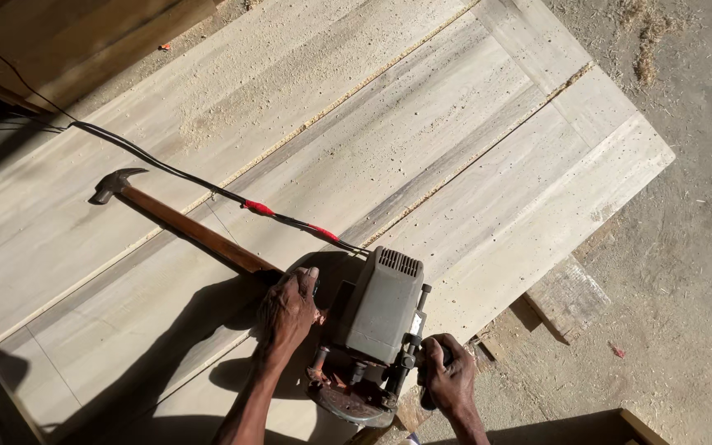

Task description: The person uses a circular saw to cut a large sheet of plywood along a marked line, guided by a wooden straightedge. They repeatedly position the straightedge, nail it in place with a hammer, and then make precise cuts with the saw.

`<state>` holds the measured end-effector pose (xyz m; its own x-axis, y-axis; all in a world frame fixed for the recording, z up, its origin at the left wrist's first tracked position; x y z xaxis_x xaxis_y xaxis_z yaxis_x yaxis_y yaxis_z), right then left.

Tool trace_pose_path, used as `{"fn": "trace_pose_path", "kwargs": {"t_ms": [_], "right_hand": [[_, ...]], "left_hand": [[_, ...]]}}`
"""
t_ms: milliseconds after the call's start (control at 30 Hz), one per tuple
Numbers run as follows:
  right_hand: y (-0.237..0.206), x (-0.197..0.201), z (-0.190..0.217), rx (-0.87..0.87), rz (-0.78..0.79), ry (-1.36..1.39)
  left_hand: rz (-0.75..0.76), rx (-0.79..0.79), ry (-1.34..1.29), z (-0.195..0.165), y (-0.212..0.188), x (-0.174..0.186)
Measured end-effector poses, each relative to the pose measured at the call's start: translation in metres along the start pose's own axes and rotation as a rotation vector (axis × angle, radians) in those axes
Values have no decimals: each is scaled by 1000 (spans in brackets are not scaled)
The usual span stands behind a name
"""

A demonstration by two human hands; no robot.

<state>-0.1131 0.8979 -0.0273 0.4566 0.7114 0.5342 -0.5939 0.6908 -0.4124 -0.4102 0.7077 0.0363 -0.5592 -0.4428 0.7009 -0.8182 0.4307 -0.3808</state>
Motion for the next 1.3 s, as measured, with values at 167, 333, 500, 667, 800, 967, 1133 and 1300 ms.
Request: {"fn": "trace_pose_path", "kwargs": {"t_ms": [167, 333, 500, 667, 800, 967, 1133, 1300], "right_hand": [[4, -9, 3, -64, 38, 318], [-13, -5, 19, -139, 20, 441], [-8, -10, 7, -284, 118, 507], [-38, -57, -14, -285, 324, 780], [-88, -113, -26, -187, 267, 950], [-112, -168, 50, 609, 150, 412], [-135, -270, 136, 393, 420, 782], [-179, -340, 243, 641, 477, 478]], "left_hand": [[85, 127, -70, 17, 20, -17], [272, 332, -343, 72, -10, -48], [-236, -152, -246, 67, -38, -53], [-278, -411, 437, 43, -105, -65], [-420, -507, -134, 77, -171, 31], [-514, -423, -200, 171, -235, 136], [-603, -183, -847, 293, -265, 197], [-802, -160, -904, 397, -283, 223]]}}
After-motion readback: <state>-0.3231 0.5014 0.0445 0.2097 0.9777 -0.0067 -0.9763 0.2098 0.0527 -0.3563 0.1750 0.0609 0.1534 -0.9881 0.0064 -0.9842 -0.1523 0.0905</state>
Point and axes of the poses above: each hand's wrist, its own y-axis towards the middle knuckle, its own x-axis out of the back of the hand, z = x × y, the point moved 8 cm from there along y, towards the middle knuckle, and after that the axes turned 3 degrees about x, right-handed, at the moved point
